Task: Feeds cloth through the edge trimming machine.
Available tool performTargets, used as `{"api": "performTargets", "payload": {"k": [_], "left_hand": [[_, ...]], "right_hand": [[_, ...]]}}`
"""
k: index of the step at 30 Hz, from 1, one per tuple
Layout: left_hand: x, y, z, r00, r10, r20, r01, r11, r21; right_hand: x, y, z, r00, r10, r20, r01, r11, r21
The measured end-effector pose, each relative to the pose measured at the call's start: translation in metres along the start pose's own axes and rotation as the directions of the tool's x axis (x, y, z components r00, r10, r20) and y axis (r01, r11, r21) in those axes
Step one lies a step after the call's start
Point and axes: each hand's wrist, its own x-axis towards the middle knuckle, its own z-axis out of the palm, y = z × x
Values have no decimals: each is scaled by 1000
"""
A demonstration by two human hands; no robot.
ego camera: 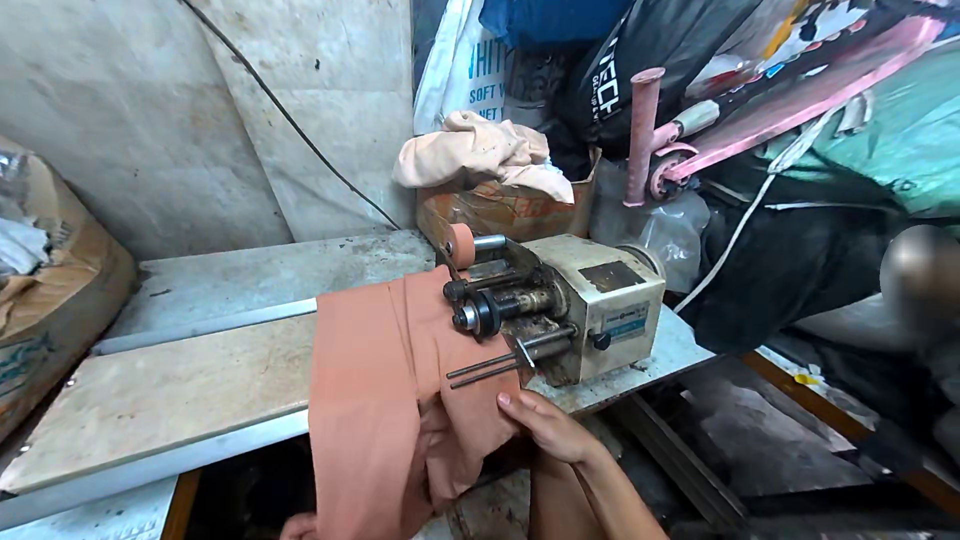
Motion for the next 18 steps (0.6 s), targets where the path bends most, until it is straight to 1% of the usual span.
{"api": "performTargets", "payload": {"k": [1,2,4,5,6,9,10,13,14,16,18], "left_hand": [[4,0,-2,1000,10,-8,-10,1000,5],[8,1,1,1000,-13,-9,14,998,63],[11,4,13,995,-101,-4,99,960,262],[11,6,16,993,-118,-2,113,946,303],[10,9,18,994,-106,-1,103,958,269],[14,16,10,1000,18,4,-19,999,33],[17,18,9,1000,24,0,-24,999,28],[15,20,22,995,-97,-13,97,965,243],[12,20,25,994,-111,3,106,959,263],[8,18,18,998,-56,8,54,985,166],[9,18,13,998,16,-57,-9,993,119]], "right_hand": [[0,0,0,1000,2,5,-2,1000,7],[0,-1,0,1000,11,3,-11,1000,10],[1,-2,0,1000,22,-11,-22,1000,-1],[1,-1,0,1000,20,-10,-20,1000,-7],[1,-1,0,1000,17,-6,-17,1000,-11],[0,-2,0,999,32,-3,-33,999,-18],[0,-2,0,999,41,-6,-41,999,-17],[0,-4,1,999,49,-17,-49,999,-14],[0,-3,1,999,42,-14,-42,999,-9],[0,-3,0,999,33,-11,-33,999,-4],[-1,-3,1,999,37,-16,-37,999,-2]]}}
